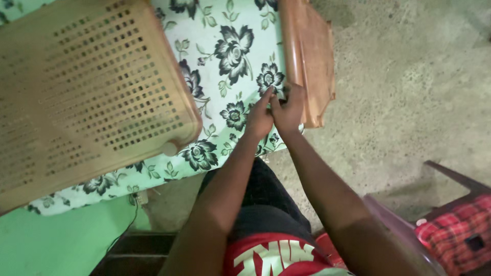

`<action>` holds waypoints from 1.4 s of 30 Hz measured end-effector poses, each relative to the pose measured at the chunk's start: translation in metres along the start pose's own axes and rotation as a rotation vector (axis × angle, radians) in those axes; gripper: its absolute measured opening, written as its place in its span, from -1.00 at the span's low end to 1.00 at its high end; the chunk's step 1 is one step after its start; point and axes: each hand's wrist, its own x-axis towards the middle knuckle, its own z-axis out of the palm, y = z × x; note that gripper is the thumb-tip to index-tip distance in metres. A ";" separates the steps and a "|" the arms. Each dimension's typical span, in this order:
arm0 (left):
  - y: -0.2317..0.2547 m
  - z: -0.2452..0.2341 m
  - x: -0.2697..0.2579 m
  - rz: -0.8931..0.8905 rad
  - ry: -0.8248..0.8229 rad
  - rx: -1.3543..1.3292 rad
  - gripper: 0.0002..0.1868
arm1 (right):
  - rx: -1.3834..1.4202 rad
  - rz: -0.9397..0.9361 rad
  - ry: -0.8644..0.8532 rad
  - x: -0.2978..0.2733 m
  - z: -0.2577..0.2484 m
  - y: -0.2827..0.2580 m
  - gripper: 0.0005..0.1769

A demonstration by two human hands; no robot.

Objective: The person repeatedly inserts cylindrical plastic legs into the holes of a perforated plastic stool seat and places them on a floral-patterned surface. The person handles the legs one at a time, aligning them with the seat holes and pushing them in, then setting them aside.

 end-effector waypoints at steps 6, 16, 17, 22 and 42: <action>0.009 -0.066 -0.031 0.057 0.162 0.002 -0.33 | 0.297 0.000 -0.174 -0.010 0.035 -0.043 -0.68; -0.026 -0.168 -0.075 0.176 0.398 -0.124 -0.34 | 0.464 -0.031 -0.467 -0.038 0.100 -0.135 -0.68; -0.030 -0.177 -0.078 0.197 0.429 -0.148 -0.36 | 0.410 -0.081 -0.464 -0.041 0.108 -0.142 -0.66; -0.045 -0.232 -0.095 0.183 0.409 -0.254 -0.33 | 0.375 -0.066 -0.522 -0.055 0.144 -0.174 -0.66; -0.094 -0.374 -0.047 0.225 0.407 -0.037 -0.37 | 0.484 -0.035 -0.317 -0.009 0.239 -0.238 -0.59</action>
